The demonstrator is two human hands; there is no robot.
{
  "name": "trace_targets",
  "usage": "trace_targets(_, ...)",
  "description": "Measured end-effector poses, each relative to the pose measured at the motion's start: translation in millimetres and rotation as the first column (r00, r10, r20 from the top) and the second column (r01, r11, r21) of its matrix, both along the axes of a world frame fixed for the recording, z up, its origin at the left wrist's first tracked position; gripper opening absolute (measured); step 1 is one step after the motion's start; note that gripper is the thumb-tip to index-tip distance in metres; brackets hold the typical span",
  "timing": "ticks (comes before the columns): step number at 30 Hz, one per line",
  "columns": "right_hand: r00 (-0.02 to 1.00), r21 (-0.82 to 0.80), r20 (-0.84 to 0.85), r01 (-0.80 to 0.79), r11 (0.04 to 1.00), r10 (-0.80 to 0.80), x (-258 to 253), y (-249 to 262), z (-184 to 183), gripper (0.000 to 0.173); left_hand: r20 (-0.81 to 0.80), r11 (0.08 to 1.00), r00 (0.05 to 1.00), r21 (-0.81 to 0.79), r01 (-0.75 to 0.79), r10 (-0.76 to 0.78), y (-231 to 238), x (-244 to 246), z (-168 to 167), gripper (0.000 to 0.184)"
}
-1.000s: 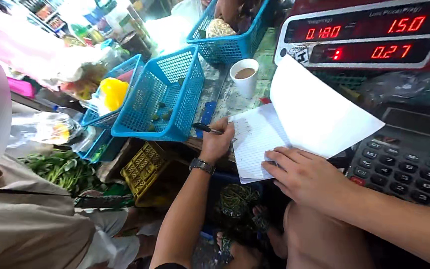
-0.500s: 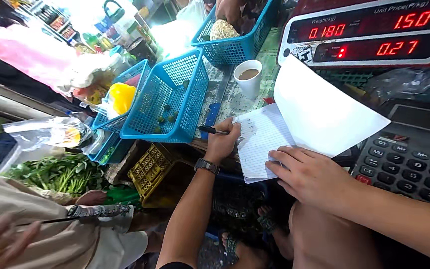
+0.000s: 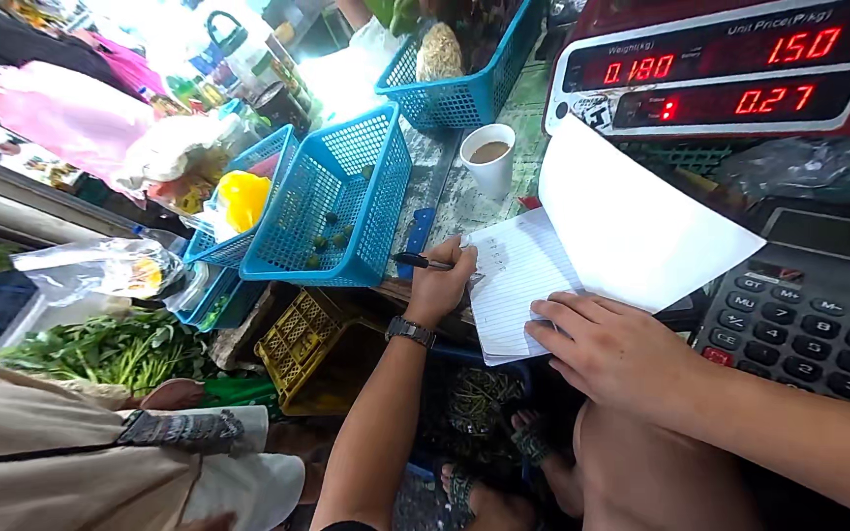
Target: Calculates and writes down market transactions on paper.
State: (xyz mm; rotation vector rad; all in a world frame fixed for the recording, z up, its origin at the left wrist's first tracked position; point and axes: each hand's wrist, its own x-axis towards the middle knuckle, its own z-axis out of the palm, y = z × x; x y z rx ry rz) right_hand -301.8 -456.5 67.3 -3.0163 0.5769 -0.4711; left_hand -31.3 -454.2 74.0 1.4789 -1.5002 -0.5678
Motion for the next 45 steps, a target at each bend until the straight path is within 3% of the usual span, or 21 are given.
trace_targets(5, 1.000, -0.008, 0.006, -0.006, 1.000, 0.006, 0.5, -0.4, -0.3, 0.034, 0.002, 0.999, 0.999, 0.000, 0.036, -0.036, -3.4, -1.4, 2.7, 0.041)
trace_targets(13, 0.998, -0.048, 0.067, -0.001, 0.999, 0.004, 0.6, -1.3, -4.1, 0.031, -0.130, 0.997, 0.990, 0.067, -0.045, 0.054, -6.0, -1.1, 4.0, 0.029)
trace_targets(39, 0.999, -0.056, 0.050, -0.006, 0.998, 0.009, -0.2, -1.6, -3.0, 0.032, -0.039, 1.000, 0.999, 0.021, -0.006, 0.006, -6.4, -2.6, 3.2, 0.038)
trace_targets(43, 0.999, -0.024, 0.034, -0.014, 1.000, 0.015, 1.3, -0.1, -2.1, 0.033, -0.011, 0.999, 0.999, 0.021, -0.036, 0.036, -5.2, -0.7, 0.6, 0.035)
trace_targets(45, 1.000, 0.046, 0.009, -0.015, 0.999, 0.014, 0.6, 4.6, 0.3, 0.037, -0.058, 0.993, 0.992, 0.047, -0.109, 0.111, 1.9, 3.1, 0.4, 0.023)
